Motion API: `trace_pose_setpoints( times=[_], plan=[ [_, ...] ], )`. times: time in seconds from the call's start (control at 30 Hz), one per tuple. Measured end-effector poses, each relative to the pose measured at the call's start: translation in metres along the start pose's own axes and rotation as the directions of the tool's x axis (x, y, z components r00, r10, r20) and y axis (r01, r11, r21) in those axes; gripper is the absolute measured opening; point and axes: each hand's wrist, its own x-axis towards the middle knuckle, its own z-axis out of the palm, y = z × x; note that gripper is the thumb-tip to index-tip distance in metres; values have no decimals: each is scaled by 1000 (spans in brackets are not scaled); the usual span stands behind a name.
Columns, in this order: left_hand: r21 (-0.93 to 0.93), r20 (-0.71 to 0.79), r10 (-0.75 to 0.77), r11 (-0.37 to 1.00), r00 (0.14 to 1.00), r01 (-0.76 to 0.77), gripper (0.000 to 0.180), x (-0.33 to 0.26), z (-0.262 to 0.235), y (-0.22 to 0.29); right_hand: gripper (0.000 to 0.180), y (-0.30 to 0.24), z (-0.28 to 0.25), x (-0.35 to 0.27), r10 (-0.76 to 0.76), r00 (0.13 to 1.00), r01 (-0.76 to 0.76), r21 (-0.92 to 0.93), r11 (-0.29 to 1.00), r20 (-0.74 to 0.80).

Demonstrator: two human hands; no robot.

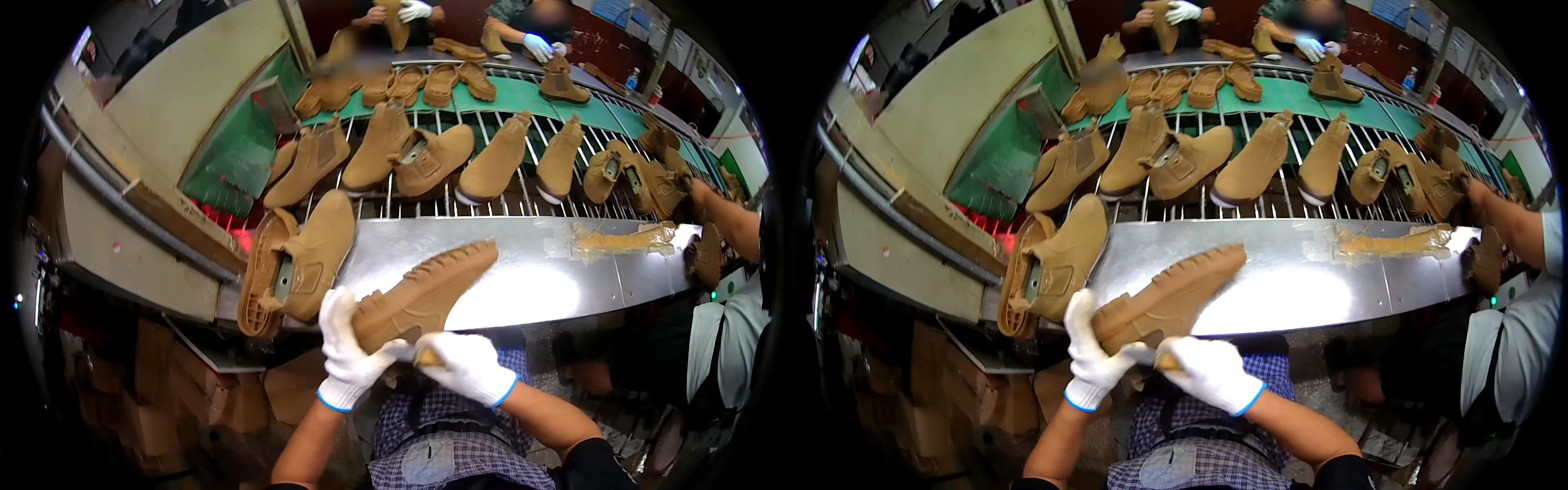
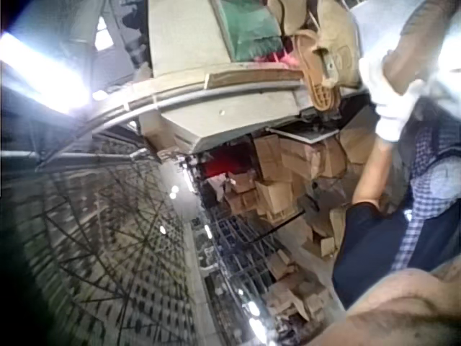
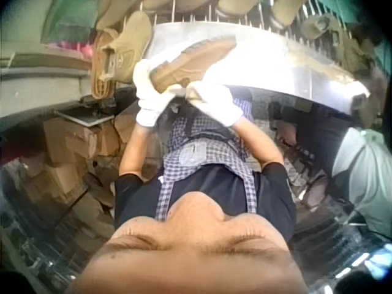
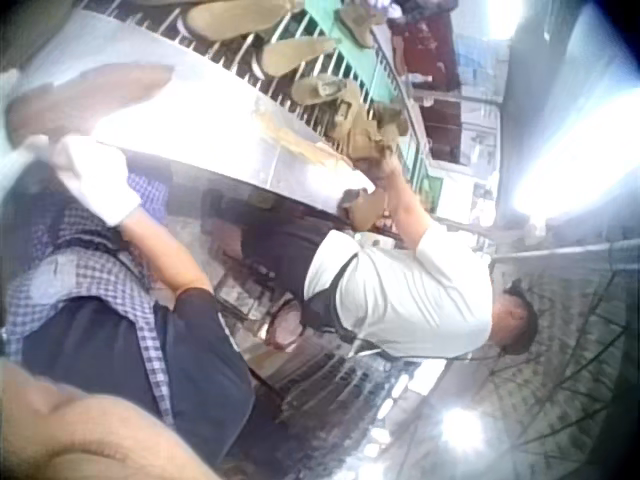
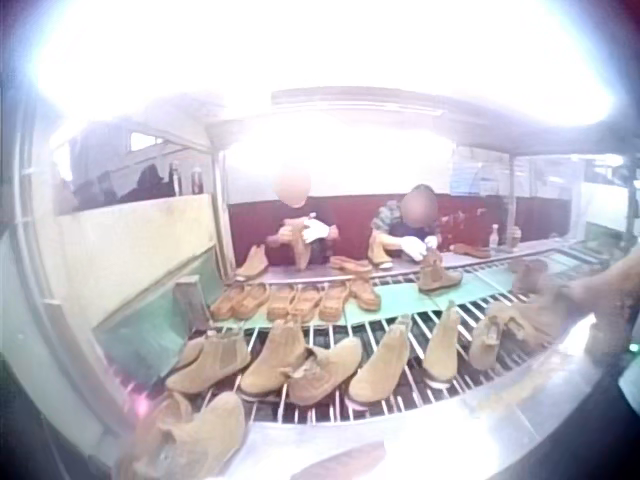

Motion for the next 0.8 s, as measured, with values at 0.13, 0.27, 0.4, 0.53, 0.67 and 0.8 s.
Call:
trace_pose_setpoints(
  times=[0.13,0.27,0.4,0.53,0.67,0.8],
  plan=[
    [282,133,96,951,986,-130,103,11,-14,8,41,4,-29,2,24,999,-26,-36,999,-31],
    [276,322,83,945,943,-177,98,45,-28,20,45,13,-81,16,38,999,-39,-219,975,-9],
    [260,513,-42,959,857,-109,89,75,-23,25,43,10,-100,40,184,974,-141,-288,947,128],
    [216,482,-26,972,876,-90,85,82,-20,7,61,18,-75,67,383,843,-501,292,815,376],
    [201,433,138,948,891,-245,76,73,-21,0,61,18,-63,49,345,847,-503,398,767,404],
    [261,423,268,879,866,-400,68,65,-21,7,48,18,-84,37,118,988,-122,42,992,96]
  ],
)
